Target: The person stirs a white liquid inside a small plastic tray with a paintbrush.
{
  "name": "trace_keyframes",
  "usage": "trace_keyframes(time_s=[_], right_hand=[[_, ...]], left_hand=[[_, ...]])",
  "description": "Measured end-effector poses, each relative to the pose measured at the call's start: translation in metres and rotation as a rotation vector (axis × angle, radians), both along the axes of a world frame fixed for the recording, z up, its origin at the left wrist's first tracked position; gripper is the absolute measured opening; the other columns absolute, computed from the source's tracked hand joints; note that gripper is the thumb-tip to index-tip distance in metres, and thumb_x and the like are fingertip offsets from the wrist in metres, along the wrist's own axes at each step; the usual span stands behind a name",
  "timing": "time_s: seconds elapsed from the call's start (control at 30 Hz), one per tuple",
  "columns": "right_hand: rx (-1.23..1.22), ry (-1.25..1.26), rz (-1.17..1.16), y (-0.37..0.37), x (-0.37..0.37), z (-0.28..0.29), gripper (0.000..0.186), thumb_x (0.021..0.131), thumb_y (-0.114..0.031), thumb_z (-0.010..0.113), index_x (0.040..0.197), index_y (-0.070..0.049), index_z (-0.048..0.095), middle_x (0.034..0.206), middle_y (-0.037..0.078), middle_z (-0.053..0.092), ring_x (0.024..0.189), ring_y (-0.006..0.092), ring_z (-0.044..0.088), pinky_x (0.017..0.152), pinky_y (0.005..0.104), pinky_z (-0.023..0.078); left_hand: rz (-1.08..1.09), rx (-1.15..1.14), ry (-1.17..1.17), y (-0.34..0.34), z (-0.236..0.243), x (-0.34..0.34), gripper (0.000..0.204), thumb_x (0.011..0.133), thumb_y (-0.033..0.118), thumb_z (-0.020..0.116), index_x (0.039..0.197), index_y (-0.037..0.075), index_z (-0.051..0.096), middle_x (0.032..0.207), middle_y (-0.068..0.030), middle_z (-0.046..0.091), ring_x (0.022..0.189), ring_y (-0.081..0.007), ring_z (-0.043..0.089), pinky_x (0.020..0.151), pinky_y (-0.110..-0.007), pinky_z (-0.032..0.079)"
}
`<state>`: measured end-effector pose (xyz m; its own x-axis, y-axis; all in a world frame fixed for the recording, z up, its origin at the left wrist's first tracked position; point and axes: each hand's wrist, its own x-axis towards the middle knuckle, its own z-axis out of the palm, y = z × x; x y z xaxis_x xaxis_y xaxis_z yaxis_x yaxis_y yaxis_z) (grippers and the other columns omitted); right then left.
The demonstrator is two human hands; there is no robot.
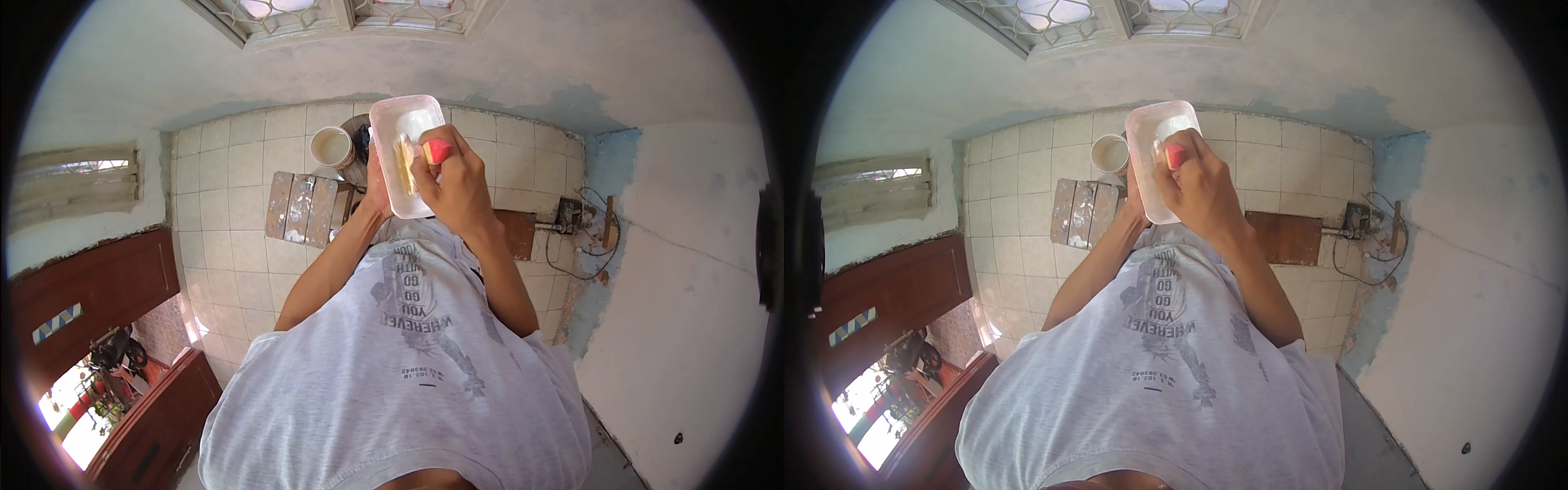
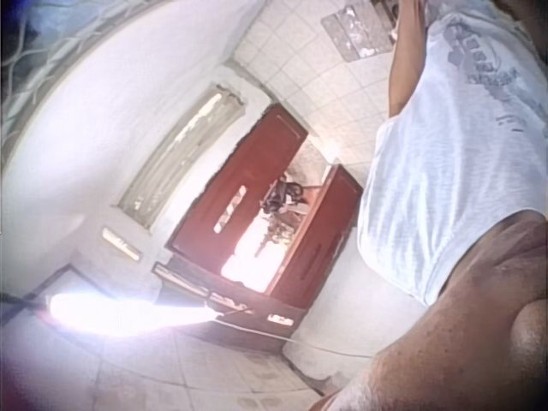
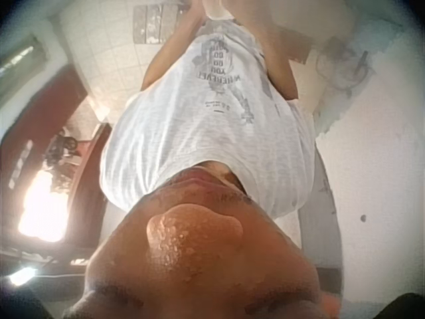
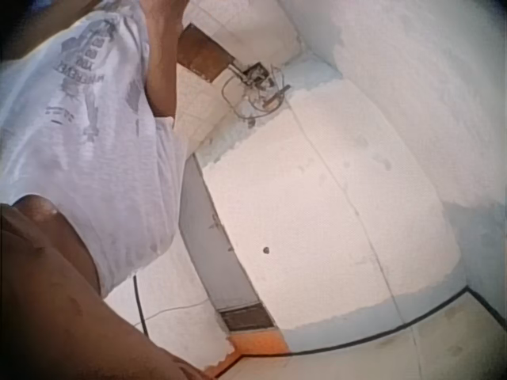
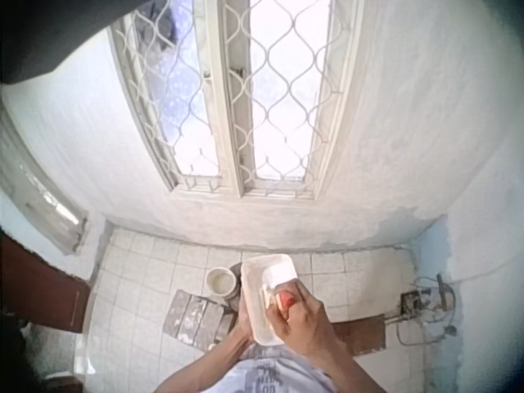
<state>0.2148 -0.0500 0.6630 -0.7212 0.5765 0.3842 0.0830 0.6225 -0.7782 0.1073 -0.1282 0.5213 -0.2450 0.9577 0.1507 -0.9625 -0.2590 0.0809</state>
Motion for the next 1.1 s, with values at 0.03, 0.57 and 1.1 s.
trace_keyframes(time_s=[0.03,0.57,1.1], right_hand=[[-0.004,-0.032,0.022,0.005,0.007,0.003,0.014,0.093,-0.004,0.070,0.097,0.003,0.059,0.096,0.022,0.064,0.076,0.0419,0.070,0.064,0.0464,0.058],[-0.010,-0.051,0.041,0.012,0.012,0.009,0.012,0.093,-0.003,0.069,0.097,0.002,0.059,0.094,0.019,0.064,0.071,0.0395,0.069,0.063,0.0456,0.057],[-0.018,-0.064,-0.031,0.010,0.008,0.004,0.011,0.095,-0.005,0.068,0.096,0.001,0.059,0.097,0.020,0.064,0.073,0.0399,0.070,0.063,0.0466,0.058]], left_hand=[[0.000,-0.001,0.000,0.000,0.000,0.000,0.071,0.111,0.061,0.036,0.163,0.013,0.037,0.154,-0.0157,0.054,0.135,-0.0328,0.060,0.115,-0.050,0.051],[-0.007,-0.220,0.072,-0.004,0.008,0.001,0.073,0.110,0.063,0.038,0.162,0.012,0.039,0.152,-0.0136,0.056,0.134,-0.0288,0.061,0.114,-0.047,0.053],[-0.035,-0.369,0.085,-0.003,0.017,0.000,0.073,0.110,0.065,0.037,0.160,0.013,0.043,0.142,-0.0137,0.062,0.124,-0.0292,0.066,0.106,-0.046,0.057]])
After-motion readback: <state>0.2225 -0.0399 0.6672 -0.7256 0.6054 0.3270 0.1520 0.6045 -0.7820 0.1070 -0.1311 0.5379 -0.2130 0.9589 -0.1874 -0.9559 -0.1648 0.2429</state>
